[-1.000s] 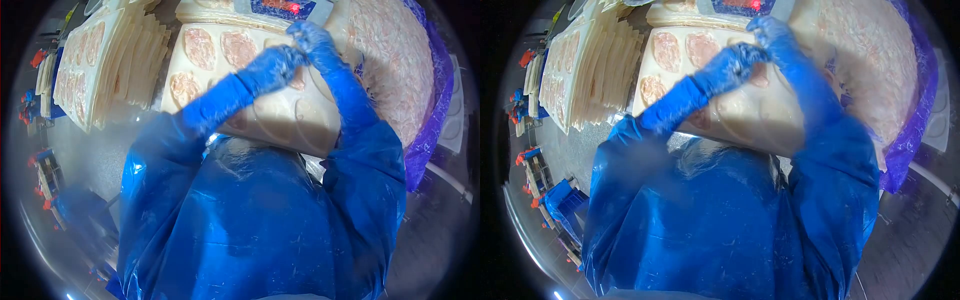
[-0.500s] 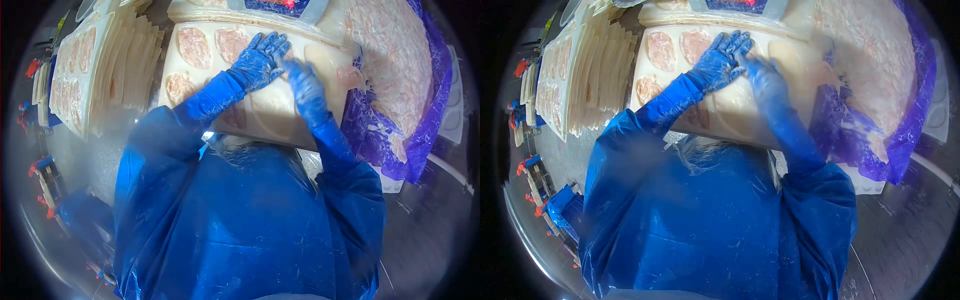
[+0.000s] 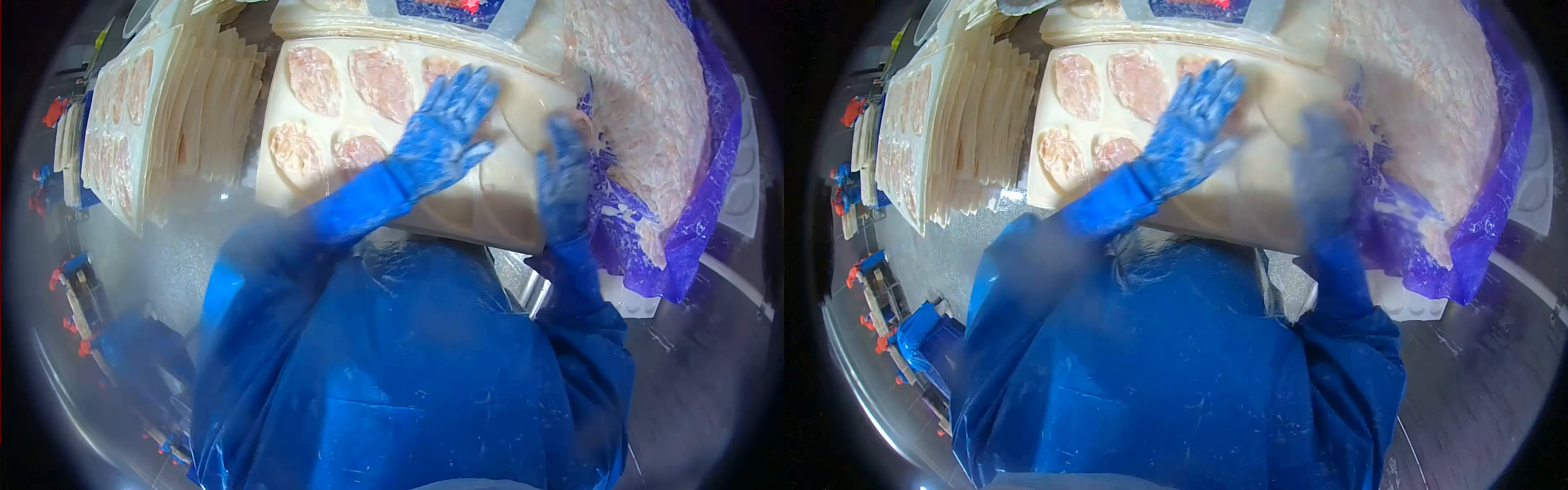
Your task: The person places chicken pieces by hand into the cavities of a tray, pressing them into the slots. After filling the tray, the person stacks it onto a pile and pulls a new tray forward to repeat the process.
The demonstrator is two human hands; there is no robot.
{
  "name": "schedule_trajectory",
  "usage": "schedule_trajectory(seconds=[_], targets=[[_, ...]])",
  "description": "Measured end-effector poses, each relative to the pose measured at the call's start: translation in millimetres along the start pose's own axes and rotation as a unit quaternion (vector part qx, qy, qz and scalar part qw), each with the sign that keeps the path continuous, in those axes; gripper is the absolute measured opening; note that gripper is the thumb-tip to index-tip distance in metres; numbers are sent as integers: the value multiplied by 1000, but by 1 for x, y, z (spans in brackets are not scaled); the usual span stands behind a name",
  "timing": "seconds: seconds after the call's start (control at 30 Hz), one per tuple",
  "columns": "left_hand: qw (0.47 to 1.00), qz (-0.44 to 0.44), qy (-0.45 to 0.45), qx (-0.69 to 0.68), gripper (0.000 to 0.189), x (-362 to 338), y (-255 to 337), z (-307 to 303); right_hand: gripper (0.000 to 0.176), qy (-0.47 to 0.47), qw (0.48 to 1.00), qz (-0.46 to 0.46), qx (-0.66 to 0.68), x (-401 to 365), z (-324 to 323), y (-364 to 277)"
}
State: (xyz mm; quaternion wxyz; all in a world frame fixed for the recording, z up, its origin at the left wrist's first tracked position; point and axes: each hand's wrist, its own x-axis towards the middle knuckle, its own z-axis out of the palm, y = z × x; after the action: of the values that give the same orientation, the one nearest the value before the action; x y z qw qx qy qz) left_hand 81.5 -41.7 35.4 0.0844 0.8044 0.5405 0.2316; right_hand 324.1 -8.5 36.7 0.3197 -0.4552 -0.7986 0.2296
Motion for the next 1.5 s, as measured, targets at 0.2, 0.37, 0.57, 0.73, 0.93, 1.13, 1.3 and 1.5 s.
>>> schedule_trajectory(seconds=[0.2, 0.37, 0.57, 0.73, 0.93, 1.13, 1.3, 1.5], targets=[[993, 62, -39, -88, 72, -3, -2, 24, 39, 34, 989, -2, -142, 29, -61, 67], [983, -141, 45, 111, 76, 1, -83, 14, 28, -2, 973, 194, 125, 27, -58, 90], [995, -47, 81, 20, 65, 43, -11, 25, 18, -103, 990, 93, -38, 49, -69, 120], [968, 27, 50, -244, 56, 111, 47, 39, 31, -115, 927, 216, 285, 65, -81, 75], [801, -134, -77, -579, 42, 120, 5, 24, 28, -73, 874, 277, 392, 67, -70, 41], [956, -106, 64, -265, 34, 89, -21, 28, 31, -8, 991, -23, -129, 47, -46, 31], [990, 123, -44, 56, 50, 56, -8, 49, 40, -160, 908, -81, -378, 12, -14, 26], [993, 105, -23, 38, 60, 70, 19, 43, 55, -132, 925, -101, -341, 3, -22, 12]])
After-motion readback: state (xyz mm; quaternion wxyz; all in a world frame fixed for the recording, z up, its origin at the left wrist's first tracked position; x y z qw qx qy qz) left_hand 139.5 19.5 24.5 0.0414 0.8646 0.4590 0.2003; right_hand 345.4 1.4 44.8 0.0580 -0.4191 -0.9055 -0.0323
